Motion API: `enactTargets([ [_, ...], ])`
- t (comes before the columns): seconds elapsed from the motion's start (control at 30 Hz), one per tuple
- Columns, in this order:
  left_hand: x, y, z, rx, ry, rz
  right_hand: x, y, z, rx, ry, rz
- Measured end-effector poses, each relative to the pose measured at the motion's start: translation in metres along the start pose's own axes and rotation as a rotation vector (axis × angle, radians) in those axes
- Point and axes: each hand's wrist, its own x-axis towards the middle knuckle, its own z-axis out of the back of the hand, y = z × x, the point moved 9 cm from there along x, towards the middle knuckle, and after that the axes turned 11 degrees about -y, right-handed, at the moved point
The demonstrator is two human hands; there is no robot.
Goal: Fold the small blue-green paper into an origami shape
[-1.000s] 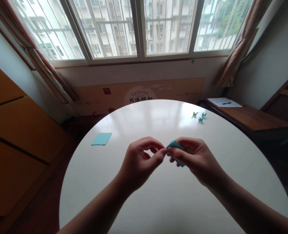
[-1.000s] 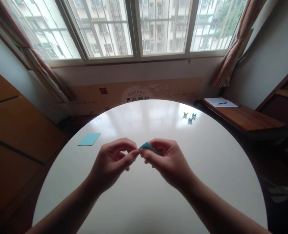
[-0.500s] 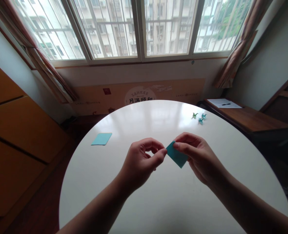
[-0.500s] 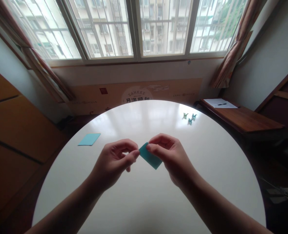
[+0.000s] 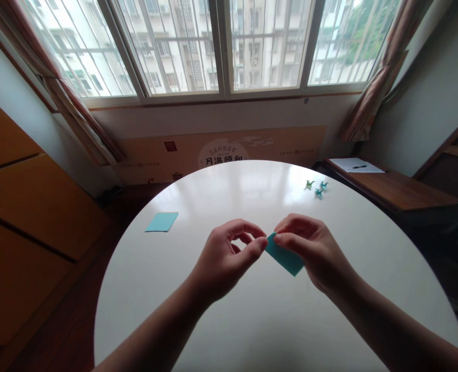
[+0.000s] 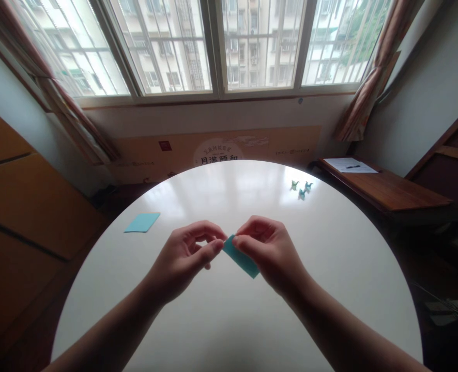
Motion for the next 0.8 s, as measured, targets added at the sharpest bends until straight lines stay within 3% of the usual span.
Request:
enactTargets([
  [0.17, 0.000, -0.014, 0.005, 0.154, -0.057, -0.179, -0.006, 0.002, -0.013, -0.150, 0.113, 0.050],
  [0.4, -0.004, -0.020, 0.003, 0.318, -0.054, -0.315, -0.009, -0.002, -0.020, -0.293, 0.148, 0.036],
  [0.5, -0.002, -0.013, 0.002, 0.271, -0.036, -0.239, -0.010, -0.001, -0.022, -0.314, 0.161, 0.039],
  [0.67, 0.003, 0.006, 0.002, 0.025, 0.003, 0.008, -0.006, 0.000, -0.015, -0.296, 0.130, -0.009],
  [0.8, 0.009, 0.009, 0.015, -0.061, -0.083, 0.023, -0.002, -0.003, -0.009, -0.266, 0.104, -0.059],
])
